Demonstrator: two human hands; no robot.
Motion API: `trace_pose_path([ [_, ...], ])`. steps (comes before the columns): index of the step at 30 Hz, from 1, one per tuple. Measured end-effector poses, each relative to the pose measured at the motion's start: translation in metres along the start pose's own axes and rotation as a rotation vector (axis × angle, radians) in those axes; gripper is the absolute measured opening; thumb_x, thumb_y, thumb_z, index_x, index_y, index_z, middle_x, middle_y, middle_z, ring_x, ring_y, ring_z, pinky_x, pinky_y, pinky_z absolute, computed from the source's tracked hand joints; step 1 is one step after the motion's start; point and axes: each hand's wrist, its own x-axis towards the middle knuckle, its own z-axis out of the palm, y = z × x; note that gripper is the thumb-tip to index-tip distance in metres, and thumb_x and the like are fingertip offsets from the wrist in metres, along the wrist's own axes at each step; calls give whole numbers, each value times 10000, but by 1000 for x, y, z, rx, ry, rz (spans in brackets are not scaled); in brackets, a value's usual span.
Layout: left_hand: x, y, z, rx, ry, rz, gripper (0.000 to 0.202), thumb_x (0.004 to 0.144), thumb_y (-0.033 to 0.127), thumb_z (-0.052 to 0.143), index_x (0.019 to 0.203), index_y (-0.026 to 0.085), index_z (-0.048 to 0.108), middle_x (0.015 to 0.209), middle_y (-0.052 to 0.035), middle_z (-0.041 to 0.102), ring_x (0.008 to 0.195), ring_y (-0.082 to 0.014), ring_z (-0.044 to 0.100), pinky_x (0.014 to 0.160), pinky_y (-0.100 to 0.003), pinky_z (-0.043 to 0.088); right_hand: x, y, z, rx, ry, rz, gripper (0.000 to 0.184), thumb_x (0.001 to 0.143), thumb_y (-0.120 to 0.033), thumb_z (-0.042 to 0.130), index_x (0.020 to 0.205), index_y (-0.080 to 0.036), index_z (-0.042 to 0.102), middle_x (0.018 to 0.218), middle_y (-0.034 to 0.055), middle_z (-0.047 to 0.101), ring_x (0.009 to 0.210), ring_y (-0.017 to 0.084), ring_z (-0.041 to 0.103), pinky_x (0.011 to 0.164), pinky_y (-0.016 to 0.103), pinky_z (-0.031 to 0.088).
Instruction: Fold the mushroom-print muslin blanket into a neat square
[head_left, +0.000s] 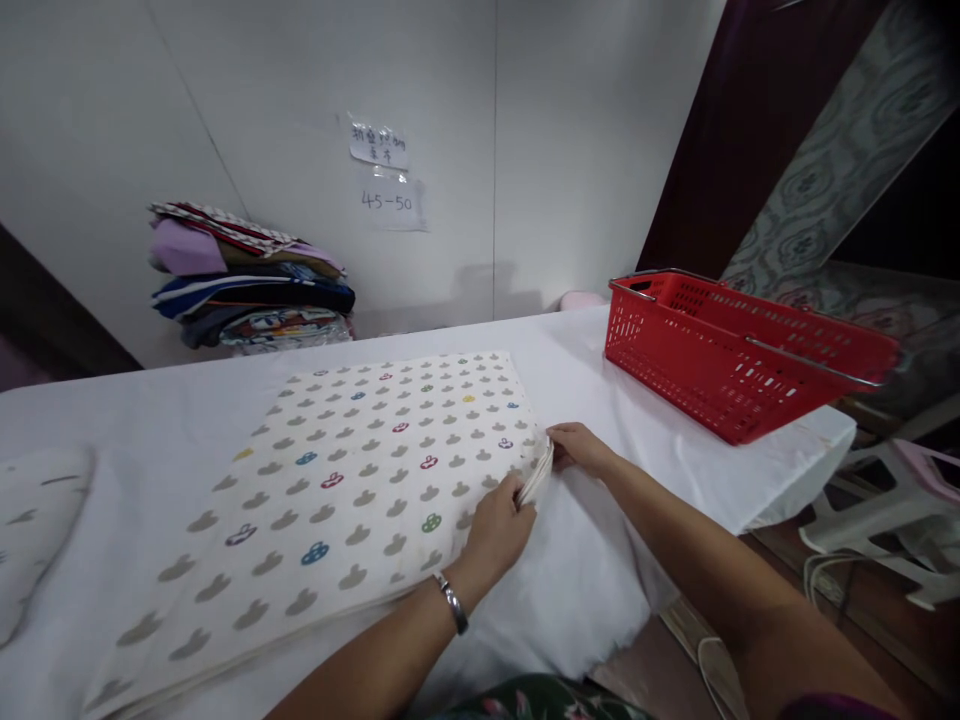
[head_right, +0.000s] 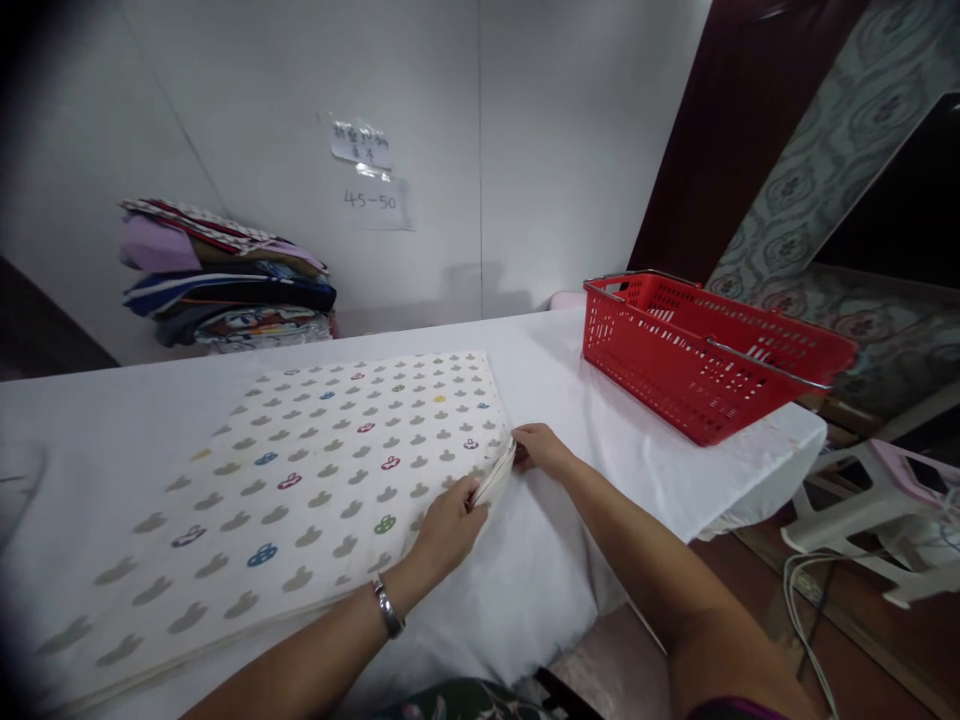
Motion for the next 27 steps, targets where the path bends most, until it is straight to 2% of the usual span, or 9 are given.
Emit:
trace_pose_path([
  [4,-3,5,0,137,-42,52,110,700,113,454,694,208,399,607,45,446,603,-127,447,550,-255,257,17,-8,1,6,3,38,197,807,-264,566,646,-151,552,498,-6,556,427,103,516,434,210,461],
  [11,-3,12,3,336,-140,122,91,730,147,455,793,211,470,763,6,585,726,-164,560,611,-269,330,36,-10,-4,-54,17,90,179,801,-263,574,674,-136,572,542,8,577,460,102,517,457,210,452],
  [20,-3,16,16,450,-196,299,202,733,167,454,925,191,513,972,-60,606,888,-220,561,729,-328,413,42,-5,-8,-338,137,0,131,760,-220,583,651,-149,580,461,-39,489,461,100,477,465,204,403],
  [24,-5,15,22,468,-228,377,224,747,165,460,963,164,522,987,-93,602,896,-238,561,737,-352,436,34,-11,-9,-523,188,-100,95,737,-207,583,755,-138,647,573,9,591,599,143,558,580,231,440],
  [26,-6,13,23,432,-193,382,218,748,174,472,958,159,529,974,-99,611,878,-245,572,721,-360,446,25,-11,-11,-611,217,-221,179,742,-216,580,891,-160,661,750,39,660,765,177,599,703,256,457],
  [27,-7,11,24,408,-167,380,211,748,172,475,950,159,534,963,-98,617,865,-247,579,708,-360,450,18,-9,-12,-705,223,-386,217,763,-243,560,943,-175,660,850,50,677,827,187,607,756,272,463],
])
